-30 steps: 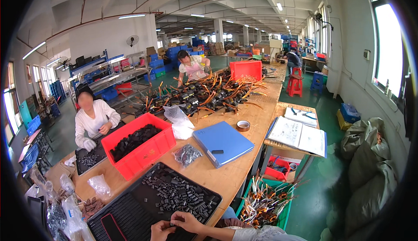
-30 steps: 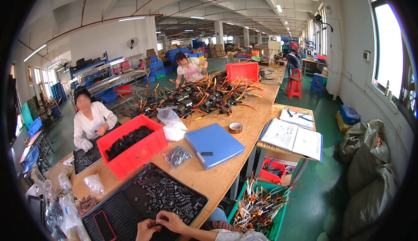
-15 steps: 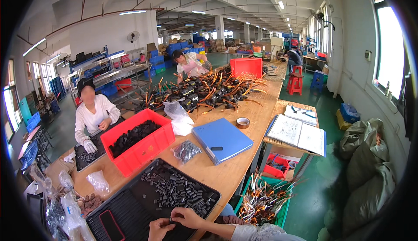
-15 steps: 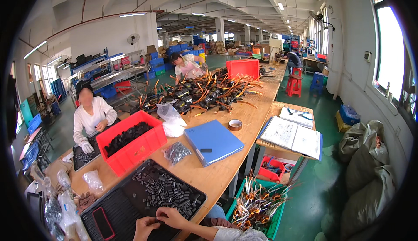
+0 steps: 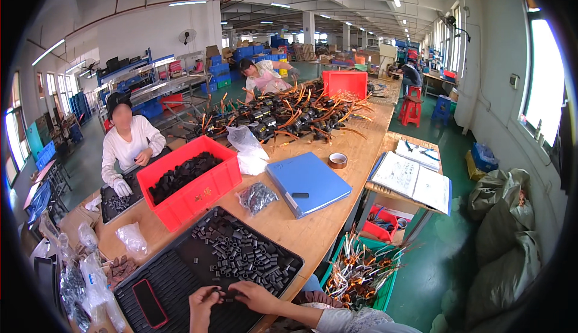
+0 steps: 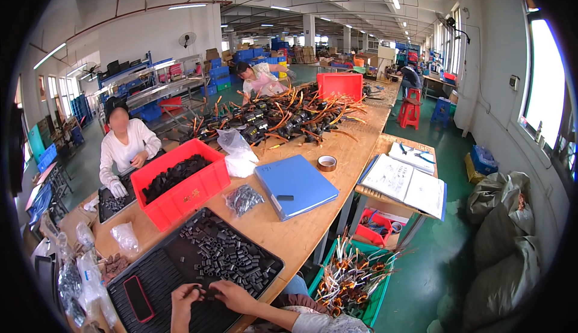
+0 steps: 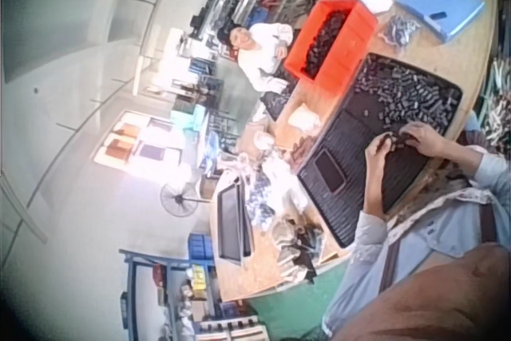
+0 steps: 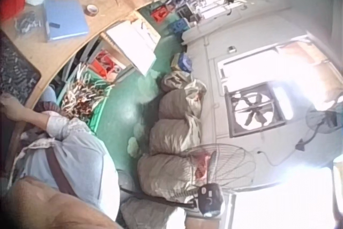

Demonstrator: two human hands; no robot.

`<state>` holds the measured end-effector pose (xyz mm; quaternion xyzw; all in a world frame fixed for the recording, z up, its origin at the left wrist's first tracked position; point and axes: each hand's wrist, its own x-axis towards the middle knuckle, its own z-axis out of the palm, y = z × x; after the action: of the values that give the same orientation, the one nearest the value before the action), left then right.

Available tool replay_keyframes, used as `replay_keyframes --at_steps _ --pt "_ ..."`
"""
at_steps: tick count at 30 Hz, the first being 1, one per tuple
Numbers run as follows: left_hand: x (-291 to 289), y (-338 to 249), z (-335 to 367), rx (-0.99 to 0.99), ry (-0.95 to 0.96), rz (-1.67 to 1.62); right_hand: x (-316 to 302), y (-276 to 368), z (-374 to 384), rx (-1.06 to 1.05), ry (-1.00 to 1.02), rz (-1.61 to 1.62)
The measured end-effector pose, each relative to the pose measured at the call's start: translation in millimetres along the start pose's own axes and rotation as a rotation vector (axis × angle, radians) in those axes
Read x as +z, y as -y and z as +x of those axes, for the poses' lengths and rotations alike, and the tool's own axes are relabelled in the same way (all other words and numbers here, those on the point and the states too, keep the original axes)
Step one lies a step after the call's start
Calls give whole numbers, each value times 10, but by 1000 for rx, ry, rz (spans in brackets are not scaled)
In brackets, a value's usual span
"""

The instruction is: The person sorts and inspects small black rubber components by hand on a workbench.

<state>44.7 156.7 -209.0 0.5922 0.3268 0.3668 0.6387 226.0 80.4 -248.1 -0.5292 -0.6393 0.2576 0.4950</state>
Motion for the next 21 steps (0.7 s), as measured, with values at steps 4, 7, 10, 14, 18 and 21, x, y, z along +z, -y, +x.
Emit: replay_keyframes --at_steps 4,7,10,14,18,21 --pt "-82 -82 14 9 -116 -25 131 -70 -14 -152 276 -158" --pt "11 -43 11 15 -93 6 114 -1 4 -134 266 -195" --pt "-46 106 47 142 -99 419 168 79 38 -95 237 -247" --pt "-40 95 27 213 -125 580 287 65 125 -100 221 -326" --pt "-71 100 39 241 -132 590 300 65 166 -49 240 -362" --pt "-49 74 -2 260 -137 589 261 83 142 -19 228 -292"
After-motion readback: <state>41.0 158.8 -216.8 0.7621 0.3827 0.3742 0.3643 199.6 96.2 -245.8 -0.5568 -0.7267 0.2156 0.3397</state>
